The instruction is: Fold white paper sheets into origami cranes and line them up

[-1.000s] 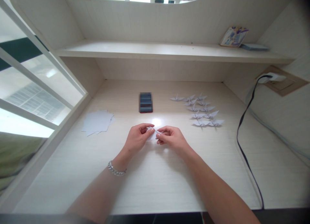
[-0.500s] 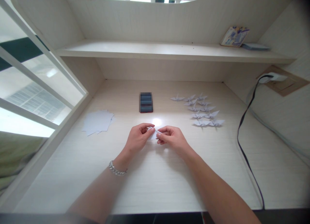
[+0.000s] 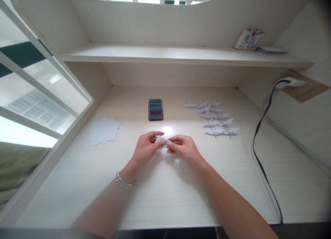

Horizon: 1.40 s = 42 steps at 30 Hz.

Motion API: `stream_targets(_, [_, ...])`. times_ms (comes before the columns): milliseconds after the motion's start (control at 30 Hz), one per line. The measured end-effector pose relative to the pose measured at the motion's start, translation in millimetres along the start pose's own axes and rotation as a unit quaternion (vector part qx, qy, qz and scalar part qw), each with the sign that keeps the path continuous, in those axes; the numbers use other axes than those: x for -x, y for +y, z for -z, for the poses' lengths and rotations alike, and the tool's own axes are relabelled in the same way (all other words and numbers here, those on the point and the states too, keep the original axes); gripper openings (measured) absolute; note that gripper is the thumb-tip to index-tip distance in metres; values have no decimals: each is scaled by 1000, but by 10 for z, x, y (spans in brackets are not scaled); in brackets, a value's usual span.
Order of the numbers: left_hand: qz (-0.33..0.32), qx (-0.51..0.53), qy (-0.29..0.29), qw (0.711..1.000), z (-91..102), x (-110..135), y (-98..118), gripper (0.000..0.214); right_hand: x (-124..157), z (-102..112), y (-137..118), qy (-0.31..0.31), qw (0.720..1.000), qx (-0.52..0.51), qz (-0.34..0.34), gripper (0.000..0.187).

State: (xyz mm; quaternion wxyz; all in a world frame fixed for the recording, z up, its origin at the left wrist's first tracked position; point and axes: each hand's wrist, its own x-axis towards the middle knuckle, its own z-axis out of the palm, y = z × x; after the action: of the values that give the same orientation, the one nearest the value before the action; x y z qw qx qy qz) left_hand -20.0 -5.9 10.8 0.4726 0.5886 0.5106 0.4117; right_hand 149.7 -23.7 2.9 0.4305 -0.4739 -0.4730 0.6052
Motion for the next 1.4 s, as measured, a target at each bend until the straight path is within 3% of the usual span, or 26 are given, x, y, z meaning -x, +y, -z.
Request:
stream_targets(233, [31, 70, -31, 997, -30, 5, -18, 37, -1, 4, -15, -1, 1000, 11, 8, 36])
stream_targets(633, [26, 103, -13, 994, -28, 12, -6, 35, 36, -50, -43, 49, 997, 11, 62, 30])
stream_targets(967, [25, 75, 15, 997, -10, 2, -5, 38, 3, -25, -31, 32, 999, -33, 29, 33])
stream_targets(1233, [45, 93, -6, 995, 15, 0, 23, 39, 0, 37, -77, -7, 995, -92, -32, 33])
stream_targets(1400, [51, 91, -5, 995, 20, -9, 12, 39, -22, 66, -97, 25, 995, -91, -44, 32])
